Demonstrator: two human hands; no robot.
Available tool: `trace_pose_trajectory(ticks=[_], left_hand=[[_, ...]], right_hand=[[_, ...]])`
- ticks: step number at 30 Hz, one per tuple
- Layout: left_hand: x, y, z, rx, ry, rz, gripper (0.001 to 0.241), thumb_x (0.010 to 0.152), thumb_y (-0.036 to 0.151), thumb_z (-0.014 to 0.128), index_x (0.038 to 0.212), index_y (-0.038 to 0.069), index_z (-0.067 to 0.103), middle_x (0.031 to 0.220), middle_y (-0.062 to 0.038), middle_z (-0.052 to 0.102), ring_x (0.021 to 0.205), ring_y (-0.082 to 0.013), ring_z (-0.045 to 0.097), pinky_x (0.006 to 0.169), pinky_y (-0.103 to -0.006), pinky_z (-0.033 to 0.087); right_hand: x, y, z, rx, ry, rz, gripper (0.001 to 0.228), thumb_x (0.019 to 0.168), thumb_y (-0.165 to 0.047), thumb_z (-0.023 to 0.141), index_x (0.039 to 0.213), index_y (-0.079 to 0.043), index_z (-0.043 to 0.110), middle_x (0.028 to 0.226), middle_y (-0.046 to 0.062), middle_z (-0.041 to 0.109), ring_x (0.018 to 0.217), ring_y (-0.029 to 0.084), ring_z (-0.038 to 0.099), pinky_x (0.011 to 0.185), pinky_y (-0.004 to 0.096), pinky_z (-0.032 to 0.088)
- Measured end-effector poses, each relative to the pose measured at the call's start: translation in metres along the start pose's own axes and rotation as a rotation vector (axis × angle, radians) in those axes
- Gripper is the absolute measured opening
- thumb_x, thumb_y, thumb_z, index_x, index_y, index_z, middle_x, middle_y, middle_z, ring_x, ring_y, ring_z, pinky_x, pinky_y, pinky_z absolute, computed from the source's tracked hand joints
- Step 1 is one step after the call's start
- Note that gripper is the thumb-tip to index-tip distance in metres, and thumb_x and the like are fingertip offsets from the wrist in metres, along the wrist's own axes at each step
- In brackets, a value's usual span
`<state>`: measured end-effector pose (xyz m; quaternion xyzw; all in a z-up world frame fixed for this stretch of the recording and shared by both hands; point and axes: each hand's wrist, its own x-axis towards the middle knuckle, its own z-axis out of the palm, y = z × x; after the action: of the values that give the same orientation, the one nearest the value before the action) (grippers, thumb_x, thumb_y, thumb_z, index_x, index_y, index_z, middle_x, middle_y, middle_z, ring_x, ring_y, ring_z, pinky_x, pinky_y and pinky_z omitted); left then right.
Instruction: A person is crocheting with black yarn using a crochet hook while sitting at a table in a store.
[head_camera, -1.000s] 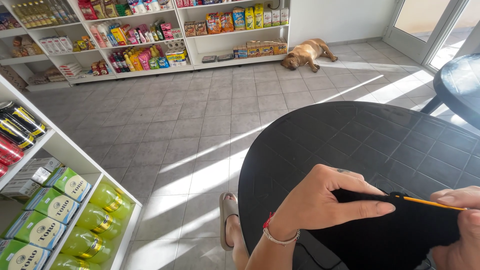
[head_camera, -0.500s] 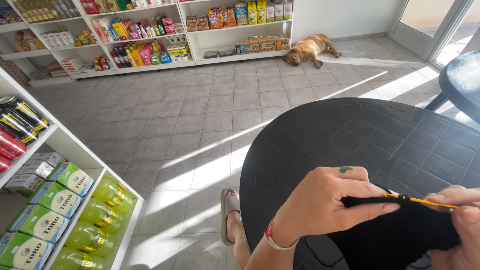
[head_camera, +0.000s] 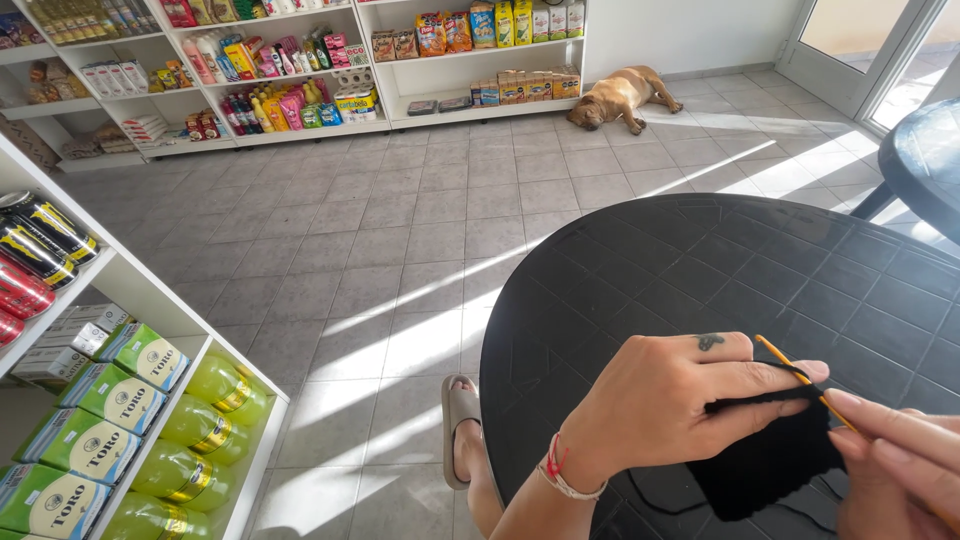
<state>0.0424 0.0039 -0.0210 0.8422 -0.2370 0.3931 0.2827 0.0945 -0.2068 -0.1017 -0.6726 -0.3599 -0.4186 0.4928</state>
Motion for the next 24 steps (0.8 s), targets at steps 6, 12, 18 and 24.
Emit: trace_pose_trajectory(ticks=[6, 12, 18, 24], left_hand=[[0.002, 0.0, -0.005, -0.446, -0.093, -0.079, 0.027, 0.114, 0.024, 0.069, 0.14, 0.027, 0.065, 0.11, 0.016, 0.074, 0.08, -0.0101, 0.047, 0.085, -0.0205, 0.051], [0.011, -0.001, -0.013, -0.697, -0.135, -0.123, 0.023, 0.103, 0.018, 0.07, 0.124, 0.008, 0.071, 0.095, -0.003, 0.074, 0.076, -0.013, 0.056, 0.08, -0.0257, 0.051], [0.015, -0.005, -0.018, -0.821, -0.223, -0.132, 0.019, 0.102, 0.016, 0.07, 0.117, 0.006, 0.071, 0.073, 0.003, 0.051, 0.07, -0.0094, 0.044, 0.072, -0.0251, 0.04], [0.009, -0.019, -0.021, -0.891, -0.376, -0.135, 0.017, 0.099, 0.02, 0.073, 0.114, 0.011, 0.073, 0.081, -0.001, 0.066, 0.071, -0.0088, 0.055, 0.076, -0.0226, 0.045]], right_hand=[[-0.007, 0.064, -0.001, 0.448, 0.01, 0.24, 0.007, 0.116, -0.015, 0.048, 0.122, -0.018, 0.047, 0.125, 0.018, 0.066, 0.099, 0.02, 0.06, 0.092, 0.024, 0.055], [0.024, 0.028, 0.0, 0.557, 0.035, 0.447, 0.014, 0.113, -0.036, 0.059, 0.113, -0.022, 0.055, 0.11, 0.004, 0.064, 0.086, 0.013, 0.055, 0.074, 0.02, 0.051], [0.042, 0.012, -0.003, 0.642, -0.015, 0.515, 0.017, 0.114, -0.041, 0.056, 0.115, -0.025, 0.05, 0.106, 0.001, 0.063, 0.084, 0.01, 0.055, 0.072, 0.022, 0.052], [0.039, 0.051, -0.005, 0.859, -0.134, 0.395, 0.009, 0.113, -0.032, 0.057, 0.121, -0.028, 0.055, 0.101, 0.0, 0.07, 0.071, 0.01, 0.055, 0.067, 0.024, 0.045]])
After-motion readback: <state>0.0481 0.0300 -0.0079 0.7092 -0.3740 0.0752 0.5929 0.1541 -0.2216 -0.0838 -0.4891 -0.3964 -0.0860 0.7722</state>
